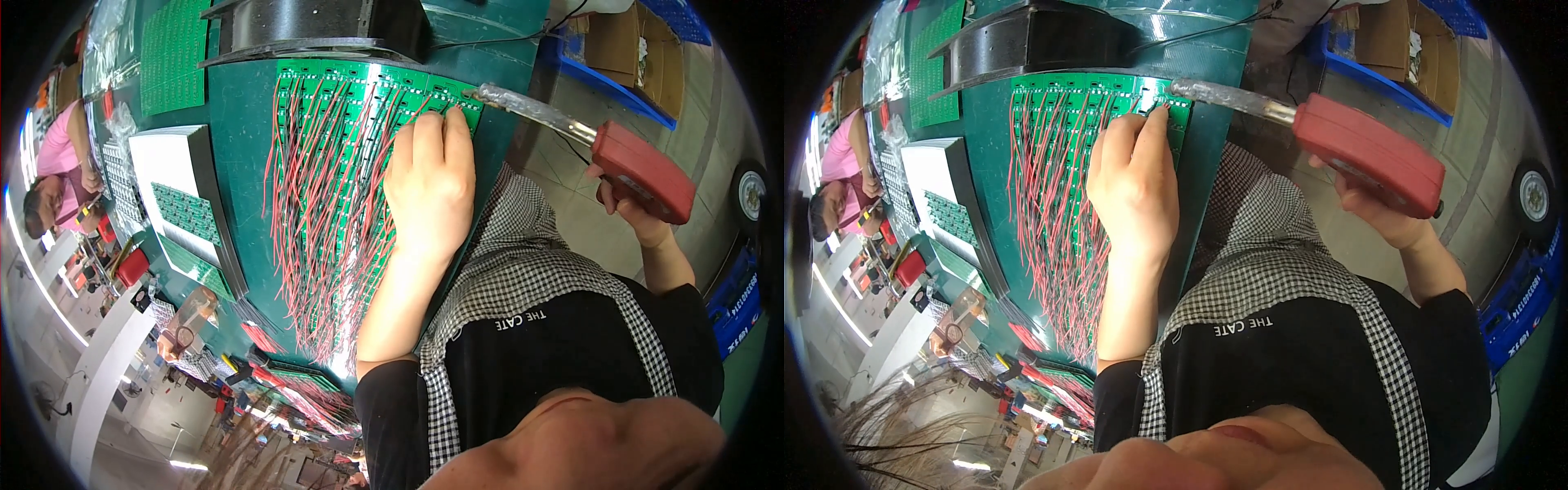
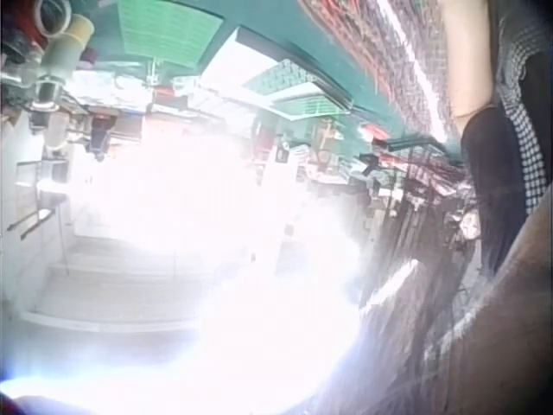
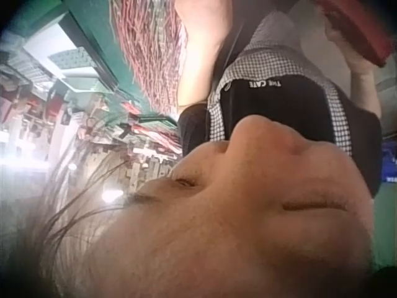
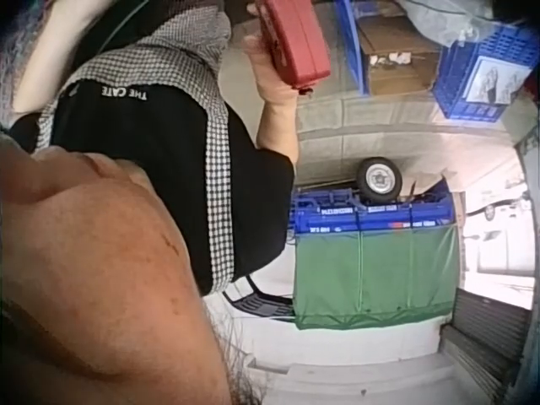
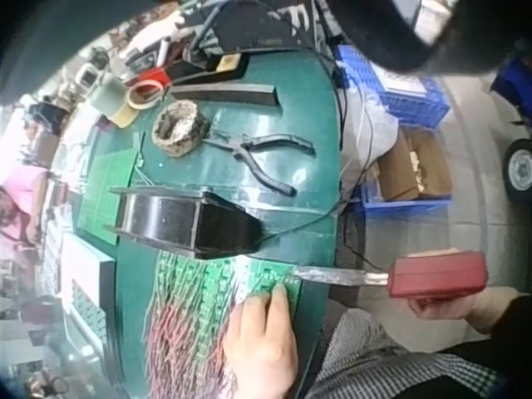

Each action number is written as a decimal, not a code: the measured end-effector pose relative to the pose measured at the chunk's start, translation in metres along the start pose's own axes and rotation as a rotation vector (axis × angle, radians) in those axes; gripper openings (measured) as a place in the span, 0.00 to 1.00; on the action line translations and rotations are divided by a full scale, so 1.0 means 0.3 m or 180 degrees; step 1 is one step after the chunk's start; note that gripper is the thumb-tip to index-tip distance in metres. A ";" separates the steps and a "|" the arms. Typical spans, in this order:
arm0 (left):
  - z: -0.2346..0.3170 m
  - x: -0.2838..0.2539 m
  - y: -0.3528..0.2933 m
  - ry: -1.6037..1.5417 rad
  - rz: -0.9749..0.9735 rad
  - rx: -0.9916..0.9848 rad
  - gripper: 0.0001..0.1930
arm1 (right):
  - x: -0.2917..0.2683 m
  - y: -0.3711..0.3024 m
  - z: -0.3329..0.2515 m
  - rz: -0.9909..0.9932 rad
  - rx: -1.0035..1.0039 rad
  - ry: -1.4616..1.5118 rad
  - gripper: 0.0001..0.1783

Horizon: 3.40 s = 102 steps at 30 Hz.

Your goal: Using a handheld dispenser tool to apply adhesive or material to bundles of wires on printed circuit boards.

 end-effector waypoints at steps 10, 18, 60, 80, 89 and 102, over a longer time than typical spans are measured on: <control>0.004 -0.009 0.003 -0.0077 0.0043 -0.0147 0.10 | -0.004 -0.032 -0.037 0.0545 -0.0510 -0.0045 0.33; -0.080 -0.172 -0.139 -0.0411 0.0317 -0.0797 0.04 | 0.079 -0.098 -0.042 0.0627 -0.0992 0.0249 0.23; -0.934 -0.804 -1.286 0.1323 0.0194 -0.2711 0.07 | 0.469 -0.362 -0.041 0.0512 -0.1353 -0.0898 0.16; -0.954 -0.595 -0.977 0.1960 -0.0786 -0.2334 0.04 | 0.455 -0.432 -0.007 0.0637 -0.1551 -0.0201 0.20; -1.046 -0.610 -1.060 0.1257 -0.0229 -0.2177 0.08 | 0.386 -0.448 0.022 0.0790 -0.1580 -0.0273 0.20; -0.996 -0.668 -1.149 -0.2431 0.2156 -0.2550 0.07 | 0.384 -0.450 0.051 0.0588 -0.1384 -0.0190 0.22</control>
Point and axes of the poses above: each hand's wrist, its own y-axis towards the middle knuckle, its own x-axis out of the palm, z = x × y, the point moved 4 cm from there along y, towards the middle knuckle, and after that the axes turned 3 degrees about z, right-handed, at the moved point
